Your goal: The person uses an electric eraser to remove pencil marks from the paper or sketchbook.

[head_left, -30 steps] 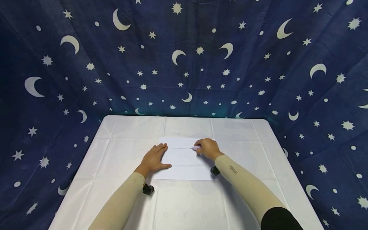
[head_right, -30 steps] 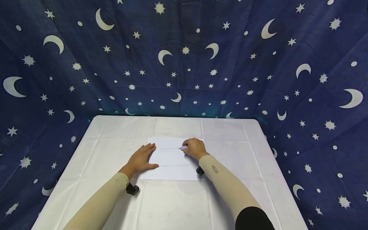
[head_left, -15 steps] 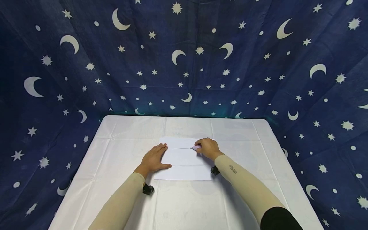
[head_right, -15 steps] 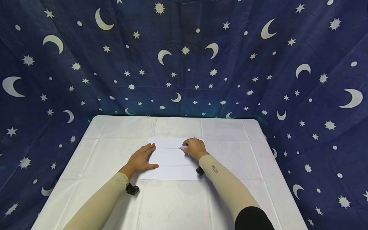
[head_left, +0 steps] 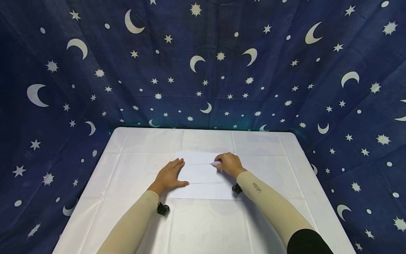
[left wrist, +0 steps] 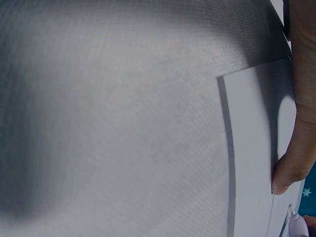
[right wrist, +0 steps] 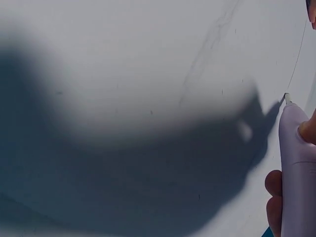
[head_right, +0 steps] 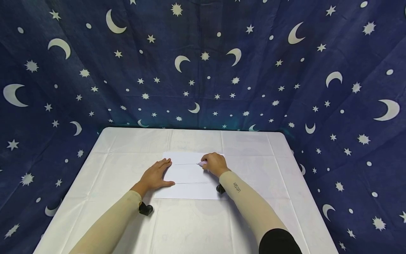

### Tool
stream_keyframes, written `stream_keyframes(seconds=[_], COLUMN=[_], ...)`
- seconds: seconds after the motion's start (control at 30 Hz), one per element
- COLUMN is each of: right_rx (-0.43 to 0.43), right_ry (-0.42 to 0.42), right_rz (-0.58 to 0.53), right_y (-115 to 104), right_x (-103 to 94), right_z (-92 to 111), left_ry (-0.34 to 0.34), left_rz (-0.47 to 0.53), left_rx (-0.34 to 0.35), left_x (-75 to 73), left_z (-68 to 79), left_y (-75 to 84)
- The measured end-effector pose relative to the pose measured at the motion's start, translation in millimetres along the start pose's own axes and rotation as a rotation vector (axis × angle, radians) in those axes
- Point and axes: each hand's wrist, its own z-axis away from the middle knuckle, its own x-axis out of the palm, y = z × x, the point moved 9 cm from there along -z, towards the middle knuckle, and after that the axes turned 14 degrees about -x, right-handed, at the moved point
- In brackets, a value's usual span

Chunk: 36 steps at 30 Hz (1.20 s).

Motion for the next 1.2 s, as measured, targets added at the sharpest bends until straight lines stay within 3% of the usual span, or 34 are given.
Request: stream_keyframes(seconds=[0.33, 0.8, 1.2], right_rx=[-0.014, 0.007, -0.024], right_ry=[0.005, 0.004, 0.015], right_rz=[0.004, 0.021, 0.023], right_y=[-7, 4, -5], right_x=[1.6, -0.9, -0.3], right_z=[-2, 2, -1], left_ry=[-0.005, -0.013, -0.028], left_rz=[-0.014, -0.012, -0.01], left_rx=[-0.002, -0.006, -0.019], left_x=[-0.1, -1.2, -1.5], left_z=[0.0, 0.7, 1.3], left_y=[1.5, 1.1, 1.5])
